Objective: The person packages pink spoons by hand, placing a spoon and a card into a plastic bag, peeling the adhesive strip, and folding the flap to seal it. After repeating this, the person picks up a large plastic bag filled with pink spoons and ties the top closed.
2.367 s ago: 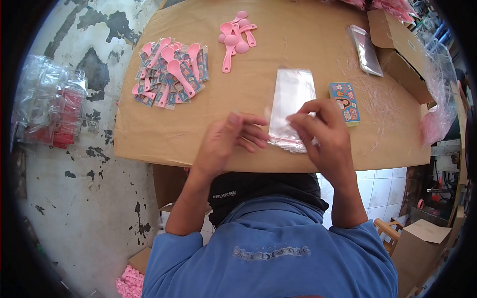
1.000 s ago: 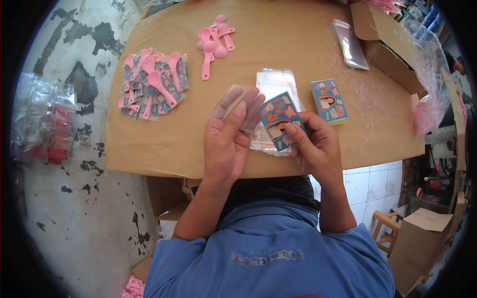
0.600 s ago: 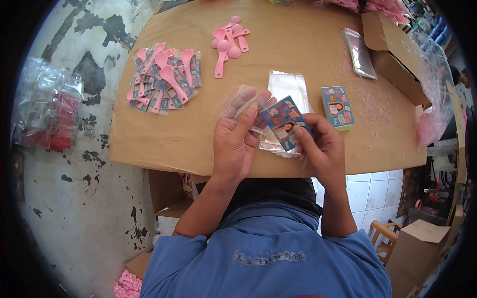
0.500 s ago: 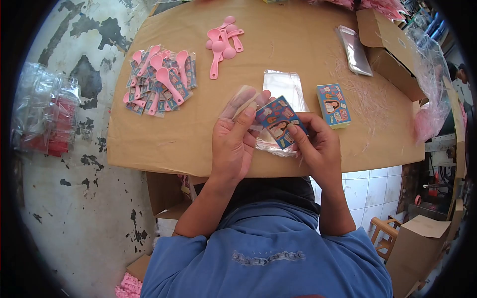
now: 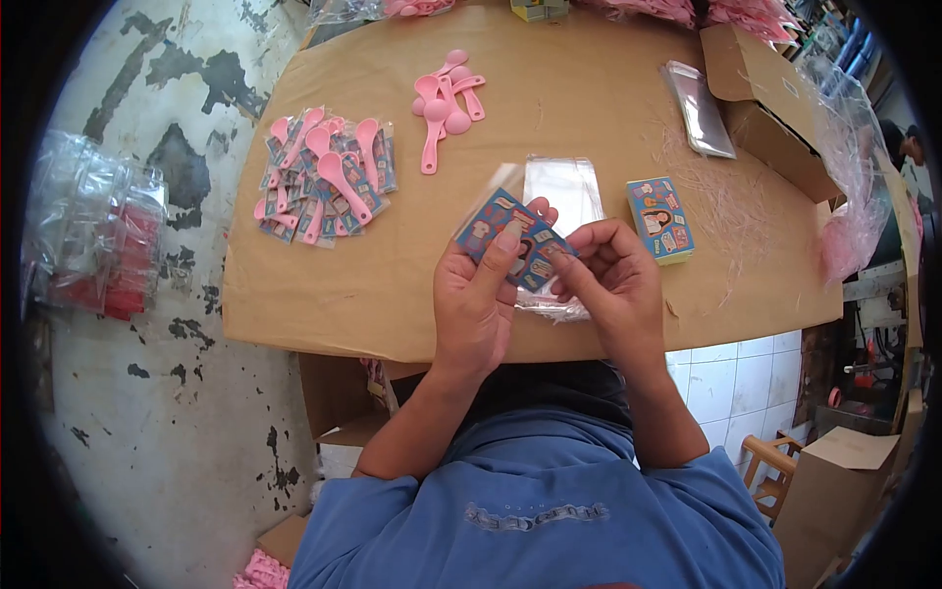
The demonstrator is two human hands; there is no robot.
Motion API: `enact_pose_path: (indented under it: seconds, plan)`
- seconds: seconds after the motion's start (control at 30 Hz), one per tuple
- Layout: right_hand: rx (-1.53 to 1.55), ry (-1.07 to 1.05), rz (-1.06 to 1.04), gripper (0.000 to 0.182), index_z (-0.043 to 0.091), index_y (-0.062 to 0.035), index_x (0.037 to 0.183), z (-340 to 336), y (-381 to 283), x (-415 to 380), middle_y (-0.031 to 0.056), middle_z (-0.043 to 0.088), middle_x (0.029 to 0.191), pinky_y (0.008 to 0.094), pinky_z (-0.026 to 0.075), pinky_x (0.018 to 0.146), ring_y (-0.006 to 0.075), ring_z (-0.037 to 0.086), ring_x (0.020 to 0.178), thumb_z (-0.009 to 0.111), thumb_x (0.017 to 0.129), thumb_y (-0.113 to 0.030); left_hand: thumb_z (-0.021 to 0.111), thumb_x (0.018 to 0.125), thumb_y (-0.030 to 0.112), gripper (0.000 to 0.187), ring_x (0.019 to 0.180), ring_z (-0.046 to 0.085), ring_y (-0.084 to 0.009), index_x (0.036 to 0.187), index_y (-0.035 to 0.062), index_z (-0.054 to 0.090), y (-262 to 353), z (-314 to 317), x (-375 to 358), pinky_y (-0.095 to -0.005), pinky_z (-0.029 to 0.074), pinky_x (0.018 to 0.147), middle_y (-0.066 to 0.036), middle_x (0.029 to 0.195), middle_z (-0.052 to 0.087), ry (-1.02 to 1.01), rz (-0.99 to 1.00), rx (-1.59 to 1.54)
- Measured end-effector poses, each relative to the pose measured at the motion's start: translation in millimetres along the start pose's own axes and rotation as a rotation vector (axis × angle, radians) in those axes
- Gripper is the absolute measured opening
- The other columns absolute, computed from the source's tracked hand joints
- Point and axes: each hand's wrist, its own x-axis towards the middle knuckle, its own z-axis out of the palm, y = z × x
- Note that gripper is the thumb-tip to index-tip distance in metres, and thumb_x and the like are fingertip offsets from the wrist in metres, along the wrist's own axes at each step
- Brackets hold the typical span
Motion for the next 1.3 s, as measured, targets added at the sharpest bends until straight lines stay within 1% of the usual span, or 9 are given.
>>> enact_pose_path:
  seconds: [0.13,0.33,0.47,0.5,0.6,0.8,1.0,1.1,1.3]
  plan:
    - [0.050,0.058,-0.069,0.015,0.060,0.0005,0.110,10.1,-0.2,3.0,0.0061,0.070,0.095,0.0231,0.057,0.072,0.0096,0.069,0.081,0.071,0.100,-0.002,0.058,0.109,0.010,0.036,0.132,0.063,-0.0281,0.142,-0.0031,0.054,0.2,1.8,1.1,-0.0406,0.056,0.108,-0.022,0.143,0.062,0.014,0.054,-0.066]
    - [0.129,0.091,-0.046,0.017,0.059,-0.0004,0.108,13.0,5.1,7.3,0.0071,0.070,0.092,0.0245,0.058,0.068,0.0104,0.069,0.076,0.073,0.099,-0.002,0.056,0.110,0.014,0.037,0.138,0.058,-0.0295,0.144,0.0013,0.052,-6.6,4.9,1.9,-0.0438,0.056,0.110,-0.019,0.146,0.060,0.023,0.026,-0.045]
    - [0.044,0.079,-0.110,0.017,0.059,-0.0019,0.108,12.7,8.3,10.9,0.0058,0.069,0.102,0.0229,0.056,0.077,0.0075,0.067,0.093,0.073,0.099,-0.003,0.059,0.109,0.018,0.045,0.134,0.062,-0.0257,0.150,0.0008,0.048,-12.4,8.2,0.8,-0.0396,0.055,0.108,-0.020,0.150,0.058,0.024,-0.023,-0.027]
    - [-0.027,0.072,-0.149,0.018,0.059,-0.0010,0.114,13.0,9.7,12.6,0.0057,0.069,0.109,0.0221,0.054,0.081,0.0068,0.064,0.101,0.072,0.101,-0.005,0.059,0.109,0.016,0.051,0.136,0.059,-0.0247,0.155,-0.0001,0.043,-9.5,8.4,0.0,-0.0410,0.051,0.113,-0.020,0.155,0.053,0.022,-0.050,-0.010]
    - [0.048,0.024,-0.060,0.020,0.062,0.0008,0.118,22.2,1.5,12.2,0.0059,0.070,0.107,0.0222,0.055,0.077,0.0070,0.065,0.095,0.070,0.103,-0.009,0.059,0.108,0.013,0.058,0.143,0.052,-0.0267,0.159,0.0011,0.037,-4.4,4.1,-1.2,-0.0436,0.046,0.119,-0.021,0.159,0.048,0.033,-0.064,0.041]
    - [0.030,-0.093,0.114,0.015,0.067,0.0026,0.111,18.3,8.5,4.8,0.0052,0.072,0.092,0.0236,0.055,0.065,0.0074,0.066,0.077,0.070,0.103,-0.011,0.051,0.108,0.005,0.062,0.150,0.044,-0.0348,0.165,0.0148,0.031,17.1,5.4,11.1,-0.0493,0.039,0.124,-0.024,0.159,0.046,-0.053,0.131,-0.074]
    - [0.040,-0.044,0.114,0.014,0.066,0.0003,0.108,30.2,13.0,-1.8,0.0046,0.070,0.088,0.0226,0.052,0.061,0.0070,0.064,0.071,0.073,0.101,-0.011,0.046,0.110,0.008,0.060,0.135,0.060,-0.0317,0.166,0.0203,0.028,26.3,-1.8,10.8,-0.0505,0.047,0.119,-0.022,0.144,0.058,-0.126,0.122,-0.227]
    - [0.037,-0.064,0.084,0.015,0.064,-0.0014,0.102,39.0,5.1,-4.2,0.0041,0.070,0.087,0.0231,0.051,0.060,0.0067,0.063,0.069,0.075,0.099,-0.011,0.048,0.111,0.008,0.055,0.122,0.068,-0.0286,0.163,0.0139,0.031,28.8,-4.5,10.4,-0.0458,0.055,0.110,-0.022,0.134,0.063,-0.108,0.163,-0.284]
    - [0.054,0.012,0.039,0.026,0.055,-0.0074,0.091,44.5,12.9,-0.3,0.0024,0.066,0.094,0.0222,0.051,0.067,0.0041,0.060,0.081,0.081,0.095,-0.009,0.051,0.110,0.011,0.050,0.107,0.073,-0.0259,0.157,0.0054,0.035,19.1,-1.3,9.4,-0.0450,0.060,0.101,-0.016,0.117,0.067,-0.111,0.087,-0.316]
